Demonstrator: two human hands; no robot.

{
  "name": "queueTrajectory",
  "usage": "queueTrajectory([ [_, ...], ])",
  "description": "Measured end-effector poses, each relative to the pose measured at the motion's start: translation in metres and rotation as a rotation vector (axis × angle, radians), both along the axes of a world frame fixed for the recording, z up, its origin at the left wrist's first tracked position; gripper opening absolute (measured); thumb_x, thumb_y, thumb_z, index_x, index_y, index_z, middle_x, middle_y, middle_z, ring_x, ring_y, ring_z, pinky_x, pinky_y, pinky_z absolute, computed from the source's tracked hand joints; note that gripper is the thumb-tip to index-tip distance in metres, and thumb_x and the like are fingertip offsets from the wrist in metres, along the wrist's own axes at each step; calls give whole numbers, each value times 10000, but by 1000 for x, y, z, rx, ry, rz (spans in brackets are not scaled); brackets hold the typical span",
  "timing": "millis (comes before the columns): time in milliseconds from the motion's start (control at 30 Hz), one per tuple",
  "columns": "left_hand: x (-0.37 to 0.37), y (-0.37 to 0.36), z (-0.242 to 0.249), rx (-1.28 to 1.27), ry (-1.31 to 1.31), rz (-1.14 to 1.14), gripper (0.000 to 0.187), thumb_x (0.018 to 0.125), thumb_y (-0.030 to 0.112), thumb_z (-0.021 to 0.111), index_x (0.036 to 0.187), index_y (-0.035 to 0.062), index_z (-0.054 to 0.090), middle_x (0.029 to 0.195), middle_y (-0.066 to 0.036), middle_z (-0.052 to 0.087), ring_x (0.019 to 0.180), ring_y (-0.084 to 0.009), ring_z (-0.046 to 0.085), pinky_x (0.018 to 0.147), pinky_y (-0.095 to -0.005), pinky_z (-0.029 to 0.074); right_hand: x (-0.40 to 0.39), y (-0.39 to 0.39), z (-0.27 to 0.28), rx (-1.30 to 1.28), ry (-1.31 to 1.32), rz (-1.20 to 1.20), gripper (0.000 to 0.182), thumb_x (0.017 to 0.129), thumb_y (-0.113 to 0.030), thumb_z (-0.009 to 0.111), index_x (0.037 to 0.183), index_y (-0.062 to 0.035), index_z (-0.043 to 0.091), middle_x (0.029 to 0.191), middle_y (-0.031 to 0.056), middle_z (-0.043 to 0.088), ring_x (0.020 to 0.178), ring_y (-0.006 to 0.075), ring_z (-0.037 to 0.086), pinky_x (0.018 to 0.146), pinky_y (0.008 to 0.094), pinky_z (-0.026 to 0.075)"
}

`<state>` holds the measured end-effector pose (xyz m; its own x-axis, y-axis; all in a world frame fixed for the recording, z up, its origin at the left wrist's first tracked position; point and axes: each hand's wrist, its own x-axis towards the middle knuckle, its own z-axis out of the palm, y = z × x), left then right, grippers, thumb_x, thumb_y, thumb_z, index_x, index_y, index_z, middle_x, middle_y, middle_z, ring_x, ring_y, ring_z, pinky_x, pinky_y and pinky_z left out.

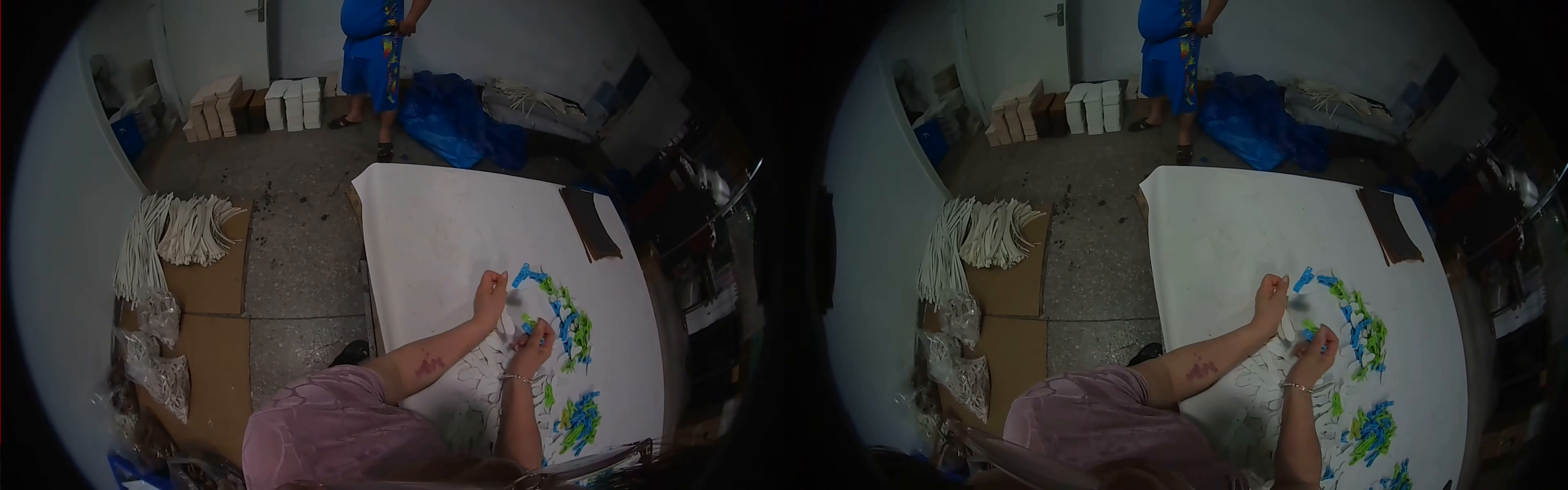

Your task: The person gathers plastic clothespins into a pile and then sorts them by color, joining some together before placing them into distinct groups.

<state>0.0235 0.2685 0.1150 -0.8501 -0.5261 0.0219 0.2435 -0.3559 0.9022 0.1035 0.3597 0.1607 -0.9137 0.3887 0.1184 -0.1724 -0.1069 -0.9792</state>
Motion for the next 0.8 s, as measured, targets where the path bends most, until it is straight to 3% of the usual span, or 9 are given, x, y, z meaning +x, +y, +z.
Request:
queueTrajectory([
  [100, 1, -9, 5, 248, -78, -83, 258, 897, 277, 560, 819, 44, 481, 645, -27, 509, 599, -96, 459, 543, -254, 389, -21, 50, 8, -136, 89, 44, 206, 901, -274, 560, 867, -75, 514, 687, 3, 501, 436, 72, 400, 376, 219, 344],
  [133, 11, -7, 17, 127, -23, -212, 256, 892, 275, 570, 805, 46, 492, 645, -19, 506, 594, -88, 453, 538, -246, 384, -20, 55, 14, -135, 89, 37, 206, 901, -274, 560, 867, -75, 514, 687, 3, 501, 436, 72, 400, 376, 219, 344],
  [200, 19, -1, 25, 12, 43, -351, 255, 887, 272, 580, 791, 48, 503, 646, -10, 503, 588, -80, 448, 532, -239, 378, -16, 66, 31, -288, -251, 212, 279, 903, -387, 528, 875, -110, 537, 606, -23, 494, 448, 69, 453, 359, 204, 322],
  [267, 21, 3, 24, -142, 119, -750, 231, 872, 248, 610, 774, 62, 513, 657, 23, 471, 599, -48, 404, 508, -218, 339, -10, 71, 39, -278, -294, 290, 308, 893, -405, 537, 864, -99, 538, 625, -17, 515, 451, 72, 464, 348, 210, 322],
  [367, 27, -2, 29, -260, 189, -895, 257, 856, 266, 626, 755, 53, 523, 656, 1, 505, 623, -80, 452, 543, -241, 380, 1, 59, 48, -196, -399, 358, 377, 879, -452, 537, 840, -78, 566, 646, -10, 547, 462, 73, 482, 348, 205, 328],
  [500, 29, -1, 30, -188, 156, -976, 261, 840, 267, 641, 754, 51, 523, 660, -10, 512, 634, -88, 455, 552, -255, 383, 3, 68, 43, -47, -459, 515, 341, 879, -413, 553, 872, -73, 585, 621, -2, 542, 481, 77, 480, 398, 209, 366],
  [567, 25, 5, 19, -381, 217, -786, 253, 840, 259, 637, 758, 49, 521, 658, -19, 509, 628, -95, 451, 555, -269, 385, 6, 72, 43, 23, -423, 595, 317, 874, -392, 569, 880, -76, 589, 616, 0, 544, 492, 77, 482, 417, 211, 375],
  [667, 27, 7, 20, -437, 236, -746, 252, 836, 259, 637, 772, 46, 518, 650, -27, 500, 620, -105, 445, 556, -273, 386, 4, 83, 35, 253, -349, 575, 252, 869, -326, 583, 855, -75, 592, 614, -5, 533, 513, 71, 484, 447, 214, 373],
  [800, 22, 4, 18, -401, 234, -706, 258, 845, 262, 627, 777, 40, 514, 647, -28, 497, 614, -113, 444, 555, -275, 386, 11, 115, 39, 144, -276, 246, 182, 851, -241, 592, 776, -75, 583, 610, -18, 513, 528, 68, 457, 466, 224, 357],
])
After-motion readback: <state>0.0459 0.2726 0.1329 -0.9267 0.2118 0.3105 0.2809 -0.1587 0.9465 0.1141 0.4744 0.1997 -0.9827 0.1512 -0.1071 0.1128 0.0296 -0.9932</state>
